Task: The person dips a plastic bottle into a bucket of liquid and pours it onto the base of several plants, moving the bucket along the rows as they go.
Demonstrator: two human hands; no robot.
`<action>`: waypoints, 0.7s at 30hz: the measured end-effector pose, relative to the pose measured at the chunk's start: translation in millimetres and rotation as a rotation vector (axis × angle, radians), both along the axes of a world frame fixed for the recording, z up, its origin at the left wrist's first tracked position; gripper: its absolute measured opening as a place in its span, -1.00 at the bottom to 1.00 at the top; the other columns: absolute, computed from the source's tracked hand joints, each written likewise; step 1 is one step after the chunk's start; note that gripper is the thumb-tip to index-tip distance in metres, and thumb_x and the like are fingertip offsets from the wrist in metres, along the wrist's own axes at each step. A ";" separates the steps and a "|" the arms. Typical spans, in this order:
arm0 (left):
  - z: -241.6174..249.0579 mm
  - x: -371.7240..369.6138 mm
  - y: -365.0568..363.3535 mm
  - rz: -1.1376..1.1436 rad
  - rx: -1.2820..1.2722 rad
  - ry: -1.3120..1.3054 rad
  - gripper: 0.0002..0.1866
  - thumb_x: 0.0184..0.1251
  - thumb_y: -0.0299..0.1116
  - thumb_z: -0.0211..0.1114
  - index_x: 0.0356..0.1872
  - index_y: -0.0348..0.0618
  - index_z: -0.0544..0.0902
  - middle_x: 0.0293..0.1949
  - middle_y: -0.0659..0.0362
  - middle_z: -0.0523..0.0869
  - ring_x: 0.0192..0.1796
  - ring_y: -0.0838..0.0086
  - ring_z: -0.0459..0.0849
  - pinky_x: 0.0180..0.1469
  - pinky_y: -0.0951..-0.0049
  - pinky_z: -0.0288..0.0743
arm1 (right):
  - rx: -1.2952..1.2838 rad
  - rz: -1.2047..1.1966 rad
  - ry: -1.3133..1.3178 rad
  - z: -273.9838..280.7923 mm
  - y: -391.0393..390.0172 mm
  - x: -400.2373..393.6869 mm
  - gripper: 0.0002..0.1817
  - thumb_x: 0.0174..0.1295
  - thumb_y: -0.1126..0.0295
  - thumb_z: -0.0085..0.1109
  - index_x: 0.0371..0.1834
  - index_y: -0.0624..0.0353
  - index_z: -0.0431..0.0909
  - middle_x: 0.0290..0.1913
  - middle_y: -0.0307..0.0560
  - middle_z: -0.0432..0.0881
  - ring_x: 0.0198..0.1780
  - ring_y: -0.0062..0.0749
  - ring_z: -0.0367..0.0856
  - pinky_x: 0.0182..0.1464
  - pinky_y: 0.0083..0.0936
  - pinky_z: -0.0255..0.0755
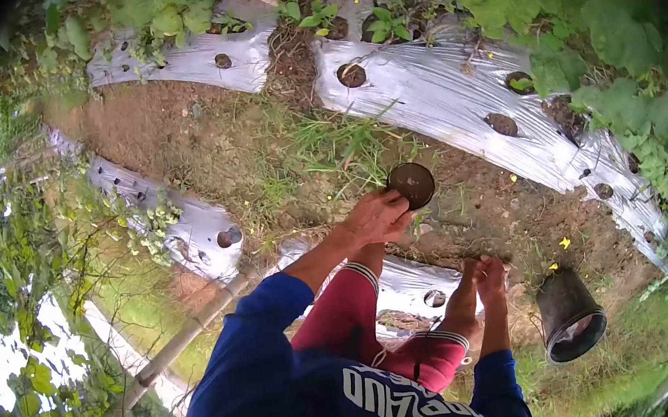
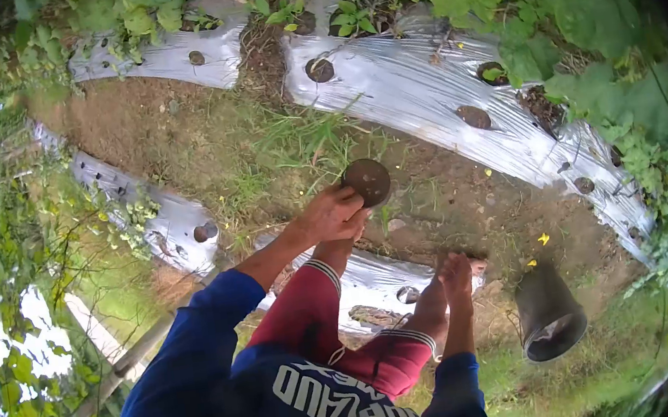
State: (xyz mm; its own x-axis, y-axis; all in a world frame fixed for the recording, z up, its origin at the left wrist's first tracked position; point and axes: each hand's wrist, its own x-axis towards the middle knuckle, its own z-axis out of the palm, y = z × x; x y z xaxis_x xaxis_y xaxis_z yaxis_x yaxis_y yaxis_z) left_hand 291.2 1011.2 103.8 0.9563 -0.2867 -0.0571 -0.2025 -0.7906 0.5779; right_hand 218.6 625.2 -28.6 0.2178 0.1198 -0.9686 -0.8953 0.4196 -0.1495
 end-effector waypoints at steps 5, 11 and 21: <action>13.7 -56.1 116.9 0.238 0.029 0.052 -0.86 0.08 -0.30 0.29 -0.46 -0.10 0.53 -0.43 0.14 0.54 -0.27 0.24 0.60 -0.22 0.23 0.53 | -0.010 0.407 -0.146 21.5 140.0 81.9 -0.72 0.31 0.03 0.07 -0.25 -0.01 0.50 -0.45 -0.35 0.49 -0.49 -0.58 0.45 -0.50 -0.59 0.34; 59.1 -98.2 210.0 0.556 -0.043 -0.054 -0.86 0.03 -0.36 0.32 -0.49 -0.16 0.53 -0.45 0.10 0.56 -0.41 0.11 0.61 -0.33 0.17 0.51 | -0.065 0.757 -0.238 58.0 299.5 174.8 -0.72 0.31 0.04 0.12 -0.23 0.00 0.52 -0.43 -0.37 0.51 -0.47 -0.62 0.46 -0.46 -0.60 0.34; 69.7 -124.3 321.2 0.938 -0.102 -0.011 -0.81 0.04 -0.37 0.34 -0.51 -0.20 0.50 -0.45 0.02 0.58 -0.43 0.05 0.60 -0.36 0.13 0.49 | 0.031 1.034 -0.093 54.6 483.5 184.8 -0.77 0.23 0.10 0.14 -0.22 -0.03 0.53 -0.38 -0.34 0.51 -0.42 -0.55 0.50 -0.34 -0.48 0.41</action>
State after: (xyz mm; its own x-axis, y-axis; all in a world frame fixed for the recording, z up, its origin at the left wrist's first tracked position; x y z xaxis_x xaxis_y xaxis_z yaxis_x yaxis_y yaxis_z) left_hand 167.0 1332.4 173.5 0.7993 0.5975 -0.0639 0.4853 -0.5792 0.6550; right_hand 403.4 1108.7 26.0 0.0684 0.3148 -0.9467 -0.8060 -0.5417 -0.2384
